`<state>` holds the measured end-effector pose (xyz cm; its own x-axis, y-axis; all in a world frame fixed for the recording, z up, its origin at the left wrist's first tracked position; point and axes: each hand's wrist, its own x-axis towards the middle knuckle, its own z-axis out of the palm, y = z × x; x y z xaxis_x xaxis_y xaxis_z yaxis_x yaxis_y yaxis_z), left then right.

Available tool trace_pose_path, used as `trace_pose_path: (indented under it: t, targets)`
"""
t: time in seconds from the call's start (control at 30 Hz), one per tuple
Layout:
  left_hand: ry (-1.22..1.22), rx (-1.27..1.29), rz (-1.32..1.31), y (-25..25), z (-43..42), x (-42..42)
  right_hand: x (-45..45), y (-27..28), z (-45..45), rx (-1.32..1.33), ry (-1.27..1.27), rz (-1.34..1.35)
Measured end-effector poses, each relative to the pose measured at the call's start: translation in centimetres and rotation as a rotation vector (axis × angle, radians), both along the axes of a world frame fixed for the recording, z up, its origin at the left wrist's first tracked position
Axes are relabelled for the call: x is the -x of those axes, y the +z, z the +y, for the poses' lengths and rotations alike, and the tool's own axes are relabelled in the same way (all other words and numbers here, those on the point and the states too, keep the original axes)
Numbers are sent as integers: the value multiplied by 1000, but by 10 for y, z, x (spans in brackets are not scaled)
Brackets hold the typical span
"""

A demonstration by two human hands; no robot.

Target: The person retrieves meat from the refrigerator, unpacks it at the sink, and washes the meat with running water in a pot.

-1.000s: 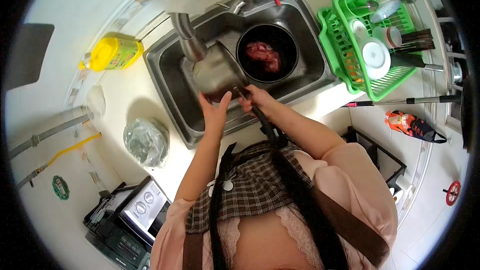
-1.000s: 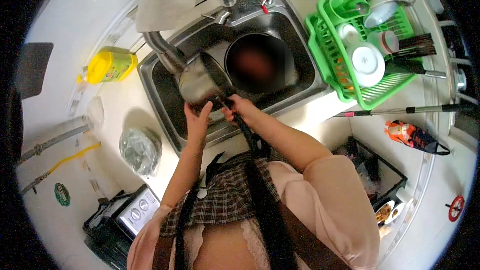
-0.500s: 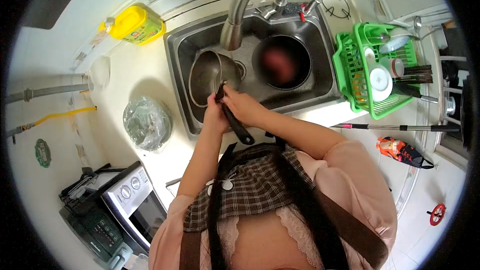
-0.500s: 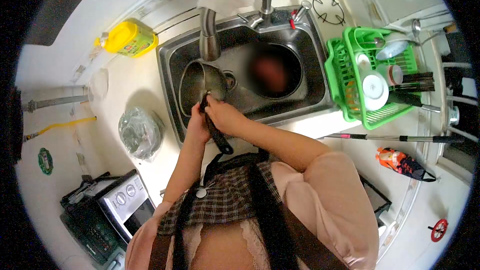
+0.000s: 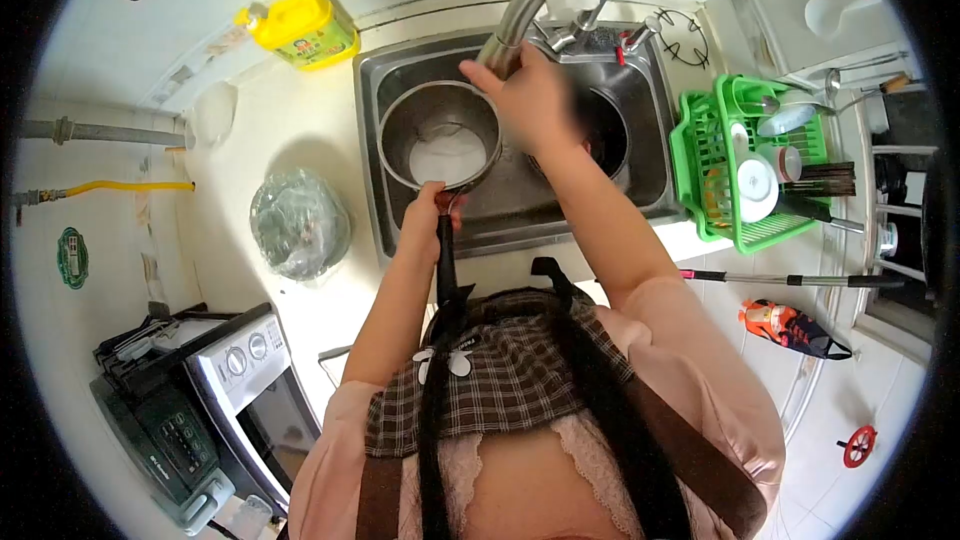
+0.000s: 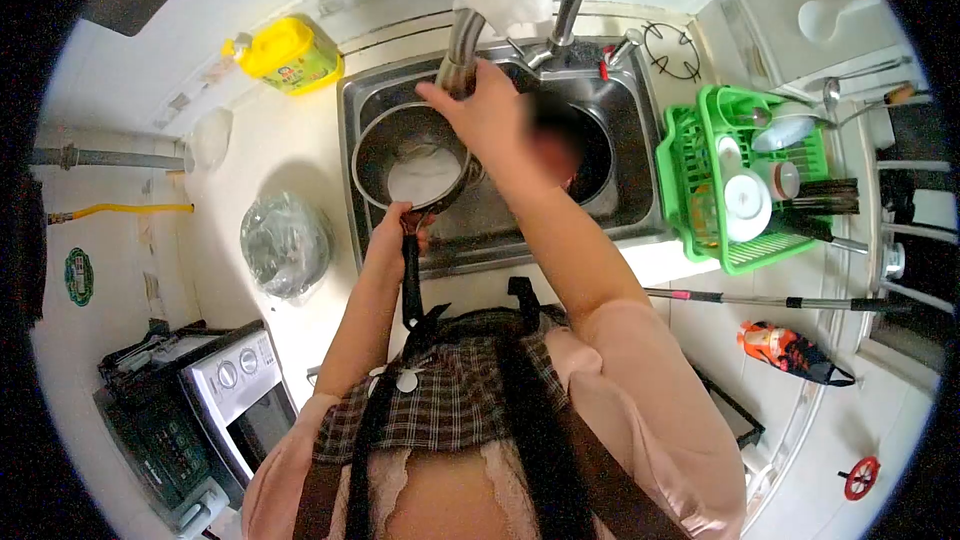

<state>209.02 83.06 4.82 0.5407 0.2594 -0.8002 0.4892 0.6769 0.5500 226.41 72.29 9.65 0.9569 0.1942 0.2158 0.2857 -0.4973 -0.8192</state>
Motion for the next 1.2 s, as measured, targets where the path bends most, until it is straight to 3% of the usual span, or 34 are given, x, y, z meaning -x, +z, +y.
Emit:
trace_pose_path:
  t: [0.03, 0.13, 0.2, 0.37, 0.53, 0.97, 1.2]
  targets:
    - [-17, -19, 13, -3, 1, 7, 2, 10, -1, 11, 54, 176]
    - [-84, -73, 36, -4, 6, 26, 12, 27, -25, 20, 106, 221]
    - [-94, -85, 31, 1, 10, 36, 19, 30, -56, 281, 81, -28]
    - [-68, -81, -3, 13, 16, 58, 16, 36, -120, 473, 118, 205]
    - [-88, -69, -22, 5, 24, 70, 19, 41, -131, 495, 209, 203]
    - [-143, -75, -6, 0, 21, 74, 18, 27, -128, 218, -42, -97]
    - [-93, -63, 1, 4, 15, 75, 7, -53, -139, 366, -146, -184]
